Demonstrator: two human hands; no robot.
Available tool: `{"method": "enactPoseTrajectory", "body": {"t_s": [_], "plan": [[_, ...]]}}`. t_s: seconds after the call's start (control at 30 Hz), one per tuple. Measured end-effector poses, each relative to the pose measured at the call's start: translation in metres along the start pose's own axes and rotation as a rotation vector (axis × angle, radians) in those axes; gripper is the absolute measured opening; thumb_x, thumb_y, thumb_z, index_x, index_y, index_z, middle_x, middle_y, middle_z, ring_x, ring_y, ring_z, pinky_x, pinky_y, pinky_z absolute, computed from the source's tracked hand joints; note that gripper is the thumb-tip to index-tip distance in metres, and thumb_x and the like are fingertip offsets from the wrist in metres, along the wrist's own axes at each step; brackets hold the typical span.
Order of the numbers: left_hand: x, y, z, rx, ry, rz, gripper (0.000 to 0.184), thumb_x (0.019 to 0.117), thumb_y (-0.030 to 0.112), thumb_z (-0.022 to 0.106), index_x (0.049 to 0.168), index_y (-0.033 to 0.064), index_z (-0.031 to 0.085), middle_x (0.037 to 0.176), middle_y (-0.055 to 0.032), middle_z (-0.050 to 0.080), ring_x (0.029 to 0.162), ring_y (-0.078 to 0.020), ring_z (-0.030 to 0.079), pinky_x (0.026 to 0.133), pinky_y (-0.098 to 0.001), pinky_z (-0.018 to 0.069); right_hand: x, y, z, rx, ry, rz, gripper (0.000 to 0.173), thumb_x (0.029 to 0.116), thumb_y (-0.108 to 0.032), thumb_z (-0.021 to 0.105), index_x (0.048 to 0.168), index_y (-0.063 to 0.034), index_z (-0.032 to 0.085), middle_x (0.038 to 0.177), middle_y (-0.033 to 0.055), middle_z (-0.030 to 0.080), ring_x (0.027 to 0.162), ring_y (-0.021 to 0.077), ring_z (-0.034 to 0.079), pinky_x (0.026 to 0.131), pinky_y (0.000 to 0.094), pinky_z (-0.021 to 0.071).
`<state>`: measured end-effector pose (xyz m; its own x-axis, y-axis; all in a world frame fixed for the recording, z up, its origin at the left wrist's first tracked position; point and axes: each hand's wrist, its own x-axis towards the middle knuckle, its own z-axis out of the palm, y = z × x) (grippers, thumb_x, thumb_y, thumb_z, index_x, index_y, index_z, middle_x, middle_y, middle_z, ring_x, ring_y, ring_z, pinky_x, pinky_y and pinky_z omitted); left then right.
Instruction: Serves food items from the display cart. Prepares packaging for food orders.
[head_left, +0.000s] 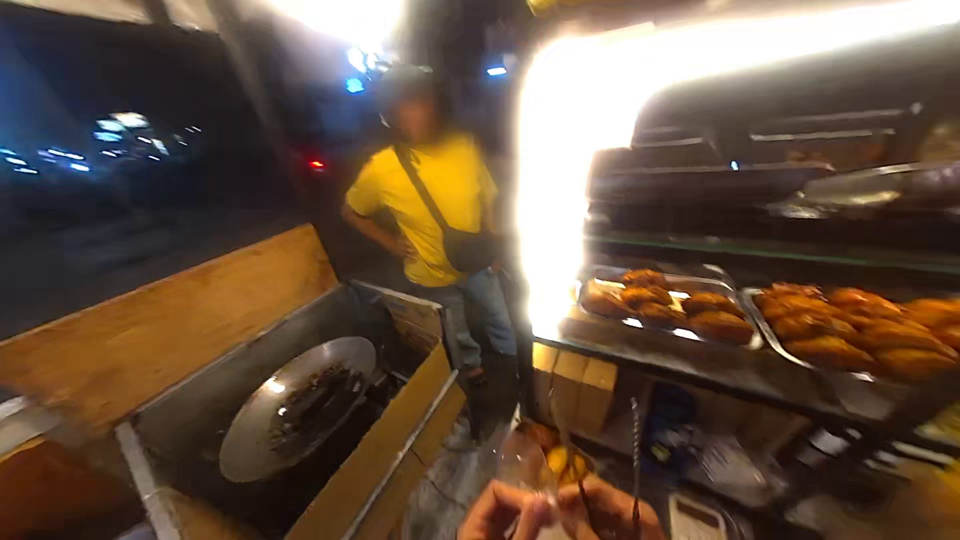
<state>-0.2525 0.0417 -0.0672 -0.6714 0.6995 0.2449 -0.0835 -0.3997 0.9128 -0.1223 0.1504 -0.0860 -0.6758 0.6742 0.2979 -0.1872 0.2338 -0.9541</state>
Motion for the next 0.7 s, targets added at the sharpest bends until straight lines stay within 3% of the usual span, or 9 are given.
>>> {"method": "enactPoseTrajectory", "body": {"t_s": [0.1,0.2,0.37,0.47,0.57,0.63,0.7], "plan": [[0.013,0.001,0.013,0.025,-0.029,-0.017,0.008,0.0883,-0.003,0.074,0.094,0.0014,0.071,0.088,-0.0057,0.076,0.080,-0.0126,0.073,0.077,-0.0306,0.0624,0.002,-0.013,-0.019,0.037,-0.023,0.039,0.025,0.0949,-0.014,0.073,0.118,-0.0027,0.070,0.109,0.0093,0.073,0.074,0.0154,0.070,0.060,0.0323,0.0607],[0.017,0.000,0.026,0.032,-0.065,-0.058,0.011,0.0837,-0.005,0.078,0.091,0.0015,0.073,0.084,-0.0043,0.075,0.077,-0.0102,0.072,0.075,-0.0280,0.0623,0.000,-0.016,-0.021,-0.058,0.105,0.073,0.015,0.0933,-0.015,0.077,0.101,-0.0026,0.074,0.089,0.0056,0.073,0.065,0.0107,0.066,0.057,0.0285,0.0578],[0.022,-0.005,0.016,0.088,-0.281,-0.207,0.005,0.0861,0.000,0.077,0.090,0.0011,0.073,0.083,-0.0043,0.075,0.076,-0.0114,0.072,0.074,-0.0291,0.0620,0.008,-0.021,-0.031,0.279,0.225,0.246,0.009,0.0995,-0.012,0.065,0.103,-0.0055,0.070,0.088,0.0025,0.074,0.051,0.0016,0.054,0.045,0.0192,0.0471],[0.020,-0.011,0.011,-0.225,-0.259,-0.436,0.006,0.0979,0.007,0.065,0.095,0.0054,0.070,0.087,-0.0048,0.073,0.081,-0.0127,0.072,0.082,-0.0315,0.0616,0.001,-0.021,-0.038,0.491,-0.044,0.437,0.012,0.1050,-0.022,0.058,0.103,-0.0129,0.066,0.076,-0.0051,0.066,0.047,-0.0026,0.047,0.044,0.0153,0.0423],[0.020,-0.004,0.009,-0.496,-0.253,-0.669,0.017,0.1045,0.023,0.057,0.101,0.0102,0.067,0.084,-0.0050,0.072,0.077,-0.0125,0.071,0.079,-0.0312,0.0604,-0.004,-0.015,-0.043,0.602,-0.378,0.499,0.020,0.1063,-0.027,0.055,0.097,-0.0174,0.069,0.069,-0.0092,0.057,0.049,-0.0011,0.045,0.044,0.0166,0.0382],[0.017,0.000,0.010,-0.562,-0.276,-0.719,0.020,0.1038,0.026,0.058,0.111,0.0086,0.063,0.090,-0.0083,0.073,0.082,-0.0167,0.073,0.082,-0.0352,0.0613,-0.007,-0.012,-0.051,0.832,-0.468,0.460,0.024,0.1033,-0.038,0.055,0.102,-0.0208,0.071,0.074,-0.0099,0.059,0.052,-0.0016,0.047,0.046,0.0158,0.0398],[0.017,-0.003,0.009,-0.586,-0.342,-0.631,0.034,0.0975,0.018,0.066,0.128,0.0083,0.054,0.108,-0.0134,0.074,0.097,-0.0241,0.074,0.092,-0.0430,0.0594,-0.005,-0.015,-0.054,0.946,-0.410,0.367,0.021,0.0945,-0.030,0.065,0.113,-0.0221,0.070,0.081,-0.0083,0.062,0.059,0.0002,0.053,0.053,0.0180,0.0441]]}}
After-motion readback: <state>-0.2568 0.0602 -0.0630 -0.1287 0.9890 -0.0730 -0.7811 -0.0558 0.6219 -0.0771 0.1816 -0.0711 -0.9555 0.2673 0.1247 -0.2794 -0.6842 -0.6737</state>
